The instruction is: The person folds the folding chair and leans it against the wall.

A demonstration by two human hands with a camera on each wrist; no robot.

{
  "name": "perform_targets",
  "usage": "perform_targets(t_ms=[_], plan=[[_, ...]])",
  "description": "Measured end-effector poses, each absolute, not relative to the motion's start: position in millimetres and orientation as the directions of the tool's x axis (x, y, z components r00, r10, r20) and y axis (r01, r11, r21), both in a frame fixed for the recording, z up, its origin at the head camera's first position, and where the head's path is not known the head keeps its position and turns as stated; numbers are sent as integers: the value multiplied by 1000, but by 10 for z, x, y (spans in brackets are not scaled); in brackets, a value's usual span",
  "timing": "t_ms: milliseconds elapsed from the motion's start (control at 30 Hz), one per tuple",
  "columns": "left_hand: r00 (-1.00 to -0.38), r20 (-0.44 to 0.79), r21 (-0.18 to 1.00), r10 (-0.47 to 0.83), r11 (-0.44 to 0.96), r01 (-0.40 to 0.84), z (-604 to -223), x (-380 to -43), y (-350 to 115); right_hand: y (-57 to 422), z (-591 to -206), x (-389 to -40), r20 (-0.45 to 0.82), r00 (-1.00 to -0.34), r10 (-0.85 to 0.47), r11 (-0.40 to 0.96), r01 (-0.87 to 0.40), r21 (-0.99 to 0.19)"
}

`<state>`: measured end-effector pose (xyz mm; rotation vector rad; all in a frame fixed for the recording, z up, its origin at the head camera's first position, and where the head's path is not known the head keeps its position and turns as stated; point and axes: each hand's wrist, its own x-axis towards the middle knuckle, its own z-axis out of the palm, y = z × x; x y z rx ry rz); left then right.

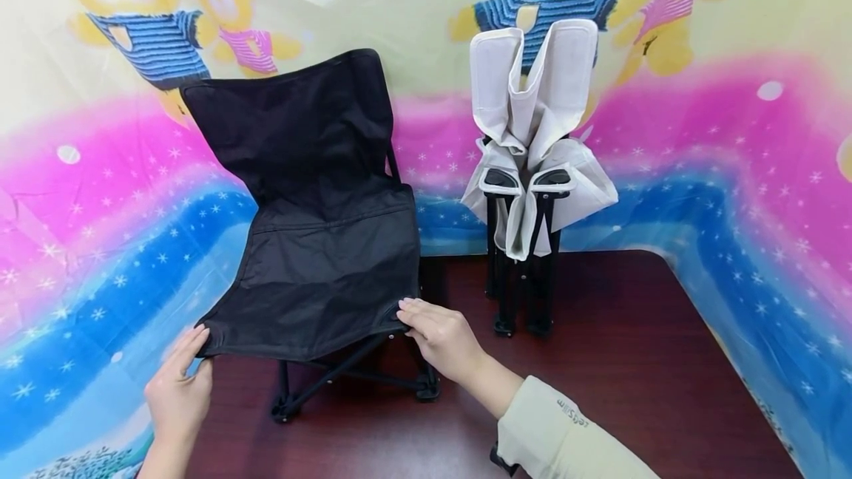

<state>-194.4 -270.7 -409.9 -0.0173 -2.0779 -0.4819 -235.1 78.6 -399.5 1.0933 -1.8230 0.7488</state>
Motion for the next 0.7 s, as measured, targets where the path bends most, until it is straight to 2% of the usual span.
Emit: perform_targets(t_ms=[400, 700], plan=[[-525, 832, 320, -178, 928, 193, -4028, -1939, -2651, 740, -3922, -2337, 898, -224, -378, 451, -892, -33], [-562, 811, 317, -164, 930, 187, -3924, -1933, -2562, 725, -3861, -2324, 912, -206, -354, 455, -890, -25]])
